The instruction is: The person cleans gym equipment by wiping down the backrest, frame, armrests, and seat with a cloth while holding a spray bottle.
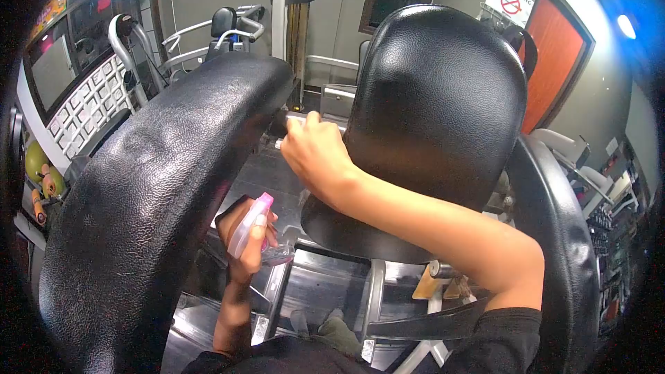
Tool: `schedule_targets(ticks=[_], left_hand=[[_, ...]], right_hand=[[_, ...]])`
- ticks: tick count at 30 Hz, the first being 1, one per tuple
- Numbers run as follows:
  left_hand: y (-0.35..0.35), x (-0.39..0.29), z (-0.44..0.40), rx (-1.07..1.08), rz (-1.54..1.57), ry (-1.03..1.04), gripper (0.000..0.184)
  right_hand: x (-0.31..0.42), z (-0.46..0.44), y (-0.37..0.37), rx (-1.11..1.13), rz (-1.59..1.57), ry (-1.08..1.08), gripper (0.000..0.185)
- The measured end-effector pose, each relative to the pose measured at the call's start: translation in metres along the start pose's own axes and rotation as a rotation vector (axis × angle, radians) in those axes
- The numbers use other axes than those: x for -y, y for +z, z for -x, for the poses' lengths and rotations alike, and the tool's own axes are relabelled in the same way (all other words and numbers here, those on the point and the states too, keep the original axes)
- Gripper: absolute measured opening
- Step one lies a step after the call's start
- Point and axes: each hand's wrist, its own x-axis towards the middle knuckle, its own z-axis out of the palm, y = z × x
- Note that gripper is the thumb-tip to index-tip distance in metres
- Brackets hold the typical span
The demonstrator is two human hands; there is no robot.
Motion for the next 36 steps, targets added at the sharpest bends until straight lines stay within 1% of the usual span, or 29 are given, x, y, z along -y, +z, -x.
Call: schedule_targets(ticks=[1, 2, 3, 5, 6, 7, 9, 11, 13, 15, 16, 17, 19, 20, 21, 23, 24, 25, 27, 28, 29, 31, 32, 34, 35, 36], left_hand=[[0.001, 0.0, 0.0, -0.002, -0.001, 0.002, 0.014], [0.001, 0.0, 0.0, -0.007, -0.001, 0.012, 0.013], [0.001, 0.0, -0.001, -0.012, -0.003, 0.023, 0.012], [0.0, 0.0, 0.0, -0.009, 0.021, -0.004, 0.011], [0.0, 0.0, 0.001, -0.007, 0.049, -0.032, 0.011], [-0.001, 0.003, 0.0, -0.011, 0.05, -0.033, 0.011], [-0.002, 0.009, -0.002, 0.014, -0.065, 0.09, 0.009], [-0.001, 0.009, -0.002, 0.013, -0.048, 0.069, 0.008], [0.0, 0.009, -0.005, 0.018, -0.033, 0.049, 0.008], [0.001, 0.012, -0.007, 0.015, -0.013, 0.066, 0.007], [0.001, 0.012, -0.007, 0.011, -0.013, 0.066, 0.007], [0.0, 0.012, -0.008, 0.031, -0.017, 0.037, 0.007], [0.001, 0.009, -0.009, 0.052, -0.023, 0.009, 0.007], [0.003, 0.005, -0.009, 0.034, 0.022, -0.022, 0.007], [0.004, 0.002, -0.009, 0.017, 0.068, -0.053, 0.007], [0.004, 0.007, -0.007, 0.011, 0.041, -0.032, 0.007], [0.004, 0.01, -0.006, 0.0, 0.016, -0.012, 0.008], [0.003, 0.015, -0.007, 0.006, 0.014, -0.013, 0.008], [0.001, 0.021, -0.007, 0.022, -0.076, 0.093, 0.011], [0.003, 0.019, -0.007, 0.021, -0.074, 0.095, 0.011], [0.005, 0.015, -0.007, 0.005, -0.042, 0.076, 0.012], [0.007, 0.011, -0.006, -0.007, -0.01, 0.062, 0.013], [0.008, 0.011, -0.004, -0.015, 0.005, 0.043, 0.013], [0.006, 0.011, -0.004, -0.026, 0.016, 0.025, 0.013], [0.005, 0.013, -0.004, -0.011, -0.014, 0.074, 0.021], [0.004, 0.014, -0.003, 0.009, -0.043, 0.123, 0.028]], right_hand=[[0.0, -0.006, -0.015, 0.162, 0.013, 0.044, 0.02], [-0.006, -0.016, -0.033, 0.314, -0.09, 0.079, 0.02], [-0.011, -0.022, -0.031, 0.311, -0.092, 0.079, 0.02], [-0.019, -0.029, -0.018, 0.093, -0.167, 0.158, 0.018], [-0.022, -0.03, -0.014, -0.081, -0.132, 0.224, 0.018], [-0.035, -0.038, -0.011, -0.057, -0.136, 0.248, 0.022], [-0.04, -0.041, -0.004, 0.191, -0.052, 0.263, 0.024], [-0.024, -0.039, 0.018, 0.176, 0.061, 0.276, 0.026], [-0.019, -0.029, 0.004, 0.215, 0.091, 0.293, 0.026], [-0.025, -0.013, -0.014, 0.222, 0.074, 0.043, 0.026], [-0.028, -0.011, -0.017, 0.275, 0.011, -0.028, 0.025], [-0.027, -0.013, -0.017, 0.274, 0.011, -0.029, 0.025], [-0.024, -0.017, -0.016, 0.347, 0.047, -0.225, 0.031], [-0.029, -0.021, -0.016, 0.248, -0.03, -0.282, 0.029], [-0.024, -0.025, -0.015, 0.248, -0.033, -0.279, 0.029], [-0.01, -0.039, -0.012, 0.314, -0.038, -0.238, 0.017], [-0.001, -0.031, 0.001, 0.123, -0.013, -0.208, 0.008], [0.002, -0.024, 0.009, 0.123, -0.016, -0.203, 0.008], [0.003, -0.012, 0.013, -0.175, 0.027, -0.2, 0.009], [0.006, -0.007, 0.012, -0.117, 0.086, -0.165, 0.013], [0.007, -0.003, 0.012, -0.117, 0.086, -0.163, 0.013], [0.008, 0.002, 0.005, 0.048, 0.158, -0.026, 0.013], [0.007, -0.002, 0.003, 0.076, 0.135, 0.006, 0.014], [0.003, -0.011, -0.003, 0.064, 0.137, -0.033, 0.013], [0.001, -0.015, -0.005, 0.055, 0.136, -0.073, 0.012], [-0.003, -0.019, -0.003, -0.144, 0.096, -0.1, 0.013]])
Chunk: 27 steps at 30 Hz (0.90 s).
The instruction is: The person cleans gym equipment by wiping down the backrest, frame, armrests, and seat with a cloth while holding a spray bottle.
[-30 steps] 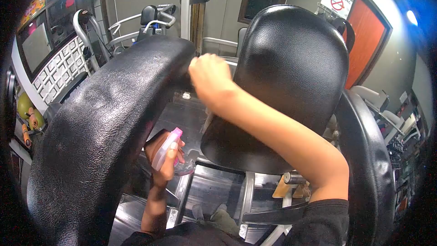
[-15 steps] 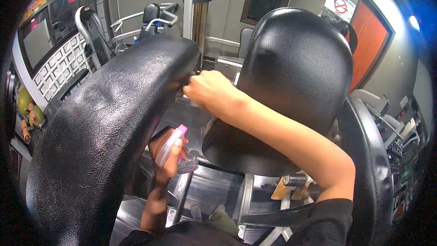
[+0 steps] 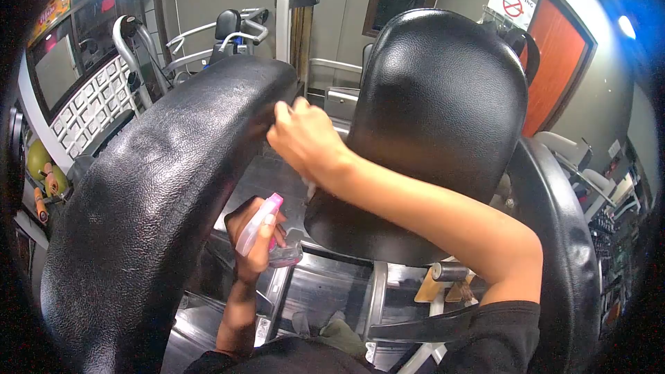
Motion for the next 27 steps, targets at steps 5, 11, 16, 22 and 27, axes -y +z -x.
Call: schedule_targets(ticks=[5, 11, 16, 22, 27], left_hand=[[0.009, -0.003, 0.0, -0.048, 0.085, -0.106, 0.018], [0.013, -0.016, -0.004, -0.054, 0.203, -0.098, 0.026], [0.015, -0.027, -0.012, -0.018, 0.183, -0.056, 0.045], [0.02, -0.057, -0.034, 0.042, 0.298, -0.023, 0.029], [0.037, -0.08, -0.073, 0.12, 0.423, 0.013, 0.026]], right_hand=[[-0.024, -0.007, 0.003, -0.01, -0.001, 0.036, 0.011], [-0.022, 0.014, -0.009, 0.186, -0.101, -0.155, 0.012], [-0.047, 0.038, -0.047, -0.128, -0.67, -0.036, 0.03], [-0.071, 0.096, -0.107, -0.542, -1.055, 0.333, 0.025], [-0.089, 0.149, -0.123, -0.593, -1.195, 0.619, 0.023]])
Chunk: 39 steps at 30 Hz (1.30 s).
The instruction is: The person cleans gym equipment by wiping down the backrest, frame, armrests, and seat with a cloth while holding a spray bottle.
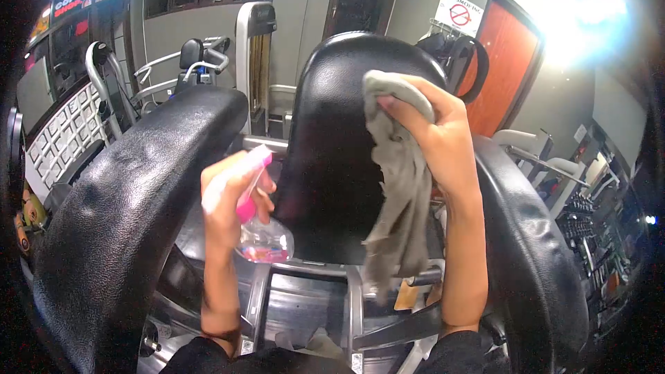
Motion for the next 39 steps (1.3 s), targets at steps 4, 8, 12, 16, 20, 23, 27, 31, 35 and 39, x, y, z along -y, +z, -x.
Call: schedule_targets(ticks=[4, 8, 12, 16, 20, 23, 27, 31, 35, 39], left_hand=[[0.013, -0.001, -0.043, 0.066, -0.004, 0.087, 0.026], [0.022, -0.007, -0.078, 0.055, 0.006, 0.173, 0.025], [0.031, -0.006, -0.105, 0.08, 0.036, 0.125, 0.028], [0.039, -0.007, -0.112, 0.032, 0.107, 0.113, 0.029], [0.041, 0.002, -0.106, 0.054, 0.145, 0.118, 0.027], [0.043, 0.019, -0.096, 0.135, 0.212, 0.013, 0.032], [0.044, 0.042, -0.087, 0.177, 0.318, -0.088, 0.042], [0.038, 0.045, -0.084, 0.16, 0.396, -0.11, 0.043], [0.033, 0.048, -0.082, 0.207, 0.378, -0.145, 0.044], [0.03, 0.05, -0.082, 0.248, 0.391, -0.157, 0.041]], right_hand=[[-0.01, 0.015, -0.019, -0.16, 0.062, 0.136, 0.021], [-0.012, 0.028, -0.017, -0.171, 0.104, 0.083, 0.017], [-0.022, 0.036, -0.012, -0.23, 0.08, 0.024, 0.019], [-0.033, 0.029, -0.004, -0.321, 0.256, -0.125, 0.025], [-0.039, 0.006, -0.002, -0.387, 0.425, -0.26, 0.028], [-0.043, -0.021, 0.0, -0.431, 0.553, -0.352, 0.028], [-0.038, -0.06, 0.012, -0.391, 0.652, -0.363, 0.025], [-0.032, -0.092, 0.03, -0.248, 0.722, -0.356, 0.02], [-0.029, -0.096, 0.047, 0.06, 0.747, -0.484, 0.016], [-0.019, -0.081, 0.03, 0.137, 0.746, -0.485, 0.019]])
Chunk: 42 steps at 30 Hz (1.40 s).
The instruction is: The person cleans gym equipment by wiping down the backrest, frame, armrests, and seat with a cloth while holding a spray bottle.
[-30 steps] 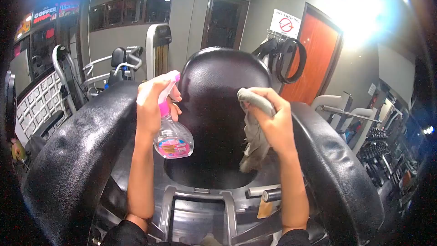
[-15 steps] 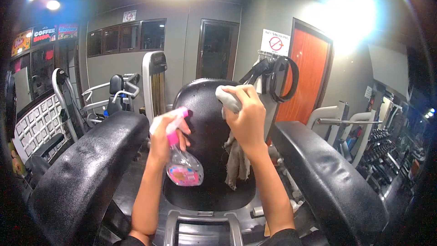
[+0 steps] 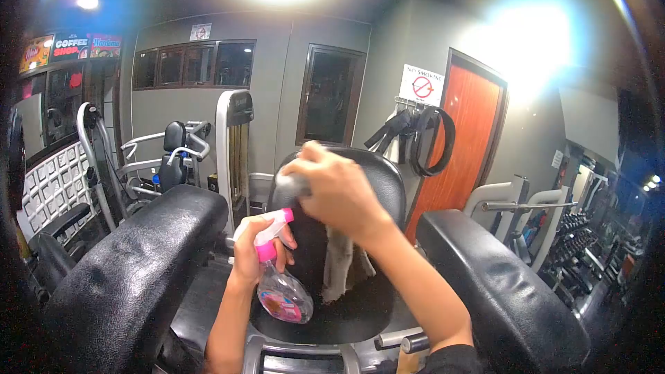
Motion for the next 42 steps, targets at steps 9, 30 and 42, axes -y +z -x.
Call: schedule_targets(ticks=[9, 30, 42], left_hand=[[0.009, -0.004, 0.003, -0.013, -0.017, -0.013, 0.039], [0.003, 0.0, 0.002, 0.026, -0.041, -0.006, 0.042], [0.002, -0.002, 0.003, 0.035, -0.026, -0.019, 0.041]], right_hand=[[-0.023, -0.043, -0.006, 0.124, 0.168, 0.068, 0.021], [-0.01, -0.073, 0.006, 0.396, 0.252, 0.19, 0.032], [-0.065, -0.059, -0.038, 0.44, 0.292, 0.721, 0.033]])
